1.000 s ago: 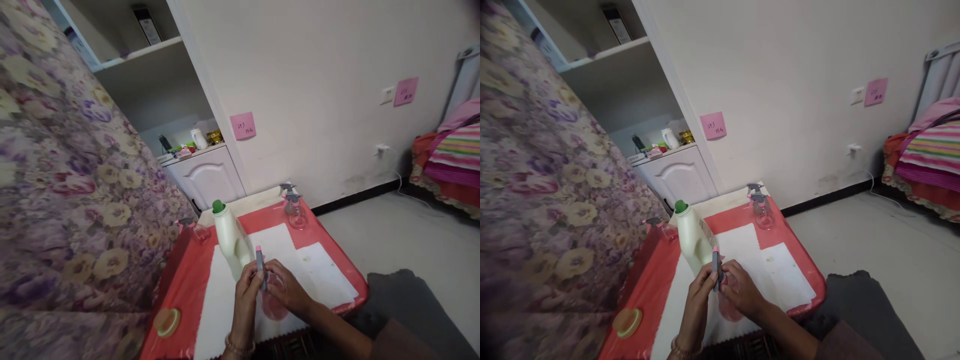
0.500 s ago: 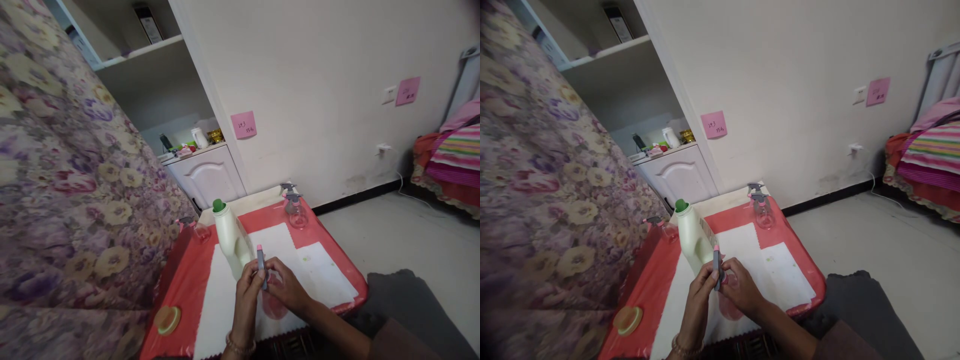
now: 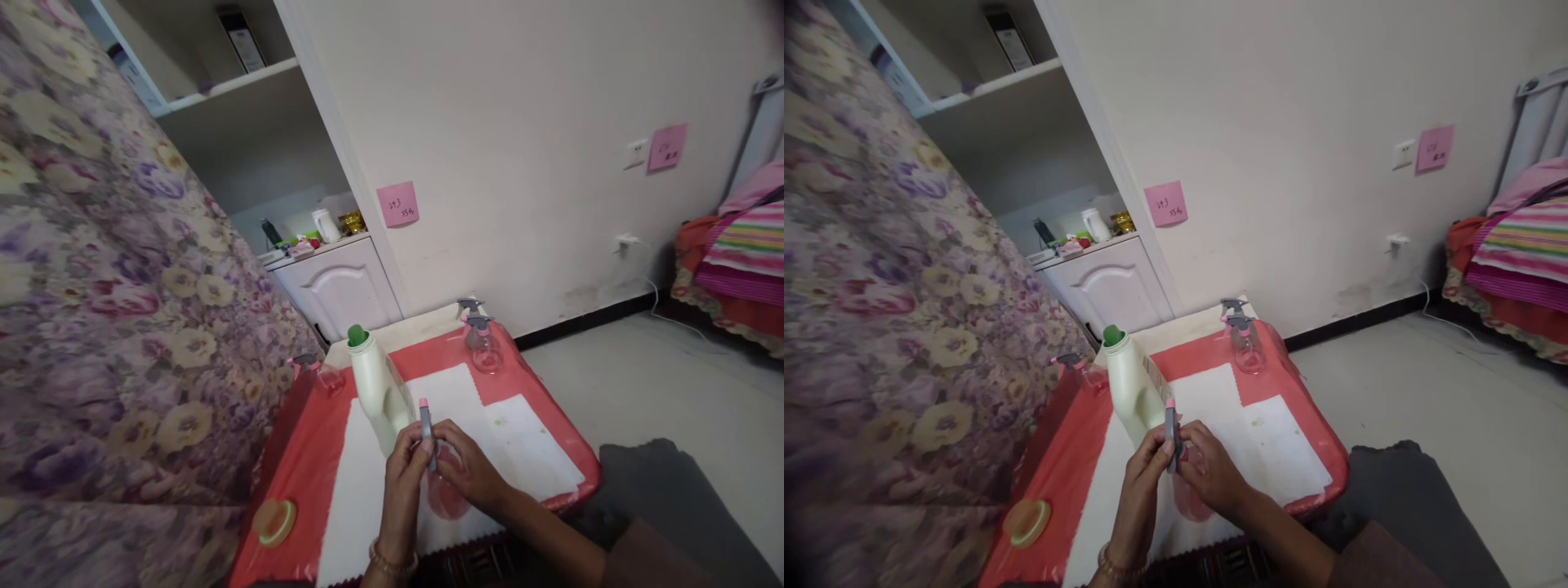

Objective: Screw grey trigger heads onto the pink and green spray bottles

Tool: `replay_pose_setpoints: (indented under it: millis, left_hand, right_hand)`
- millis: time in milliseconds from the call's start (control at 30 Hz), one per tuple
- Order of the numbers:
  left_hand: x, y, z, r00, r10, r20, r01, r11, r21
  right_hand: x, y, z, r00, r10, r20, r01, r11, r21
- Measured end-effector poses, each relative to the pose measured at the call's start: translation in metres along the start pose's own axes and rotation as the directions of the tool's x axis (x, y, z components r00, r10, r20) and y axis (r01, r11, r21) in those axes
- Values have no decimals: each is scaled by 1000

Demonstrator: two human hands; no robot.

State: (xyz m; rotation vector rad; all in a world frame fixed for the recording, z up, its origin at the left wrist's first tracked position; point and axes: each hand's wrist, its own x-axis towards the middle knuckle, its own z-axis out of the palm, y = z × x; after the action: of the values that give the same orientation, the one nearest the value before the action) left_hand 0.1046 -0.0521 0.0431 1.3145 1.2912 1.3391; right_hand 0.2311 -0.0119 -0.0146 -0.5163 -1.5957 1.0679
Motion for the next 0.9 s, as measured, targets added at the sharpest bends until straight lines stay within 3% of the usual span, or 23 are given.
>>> replay_pose_setpoints:
  millis: [233,400,567,900]
  left_hand:
    - [-1,-1,0,1000,12,12,-12,1000,13]
    - [0,1,1,1000,11,26,-11,1000,-1]
    - [-1,10,0,1000,11,21,-10,1000,-10]
    - [-4,8,-9,1000,6,-17,-7,997,-81]
  right_hand:
    - [0,-1,1,993,98,-66,-99,995,-7]
    - [1,-5,-2,1000,4,7,-4,1000,-7]
    - [-1,-7,-4,999,45,-12,-45,999,7]
    - [-10,17,-1,997,76,29,-75,997,-35]
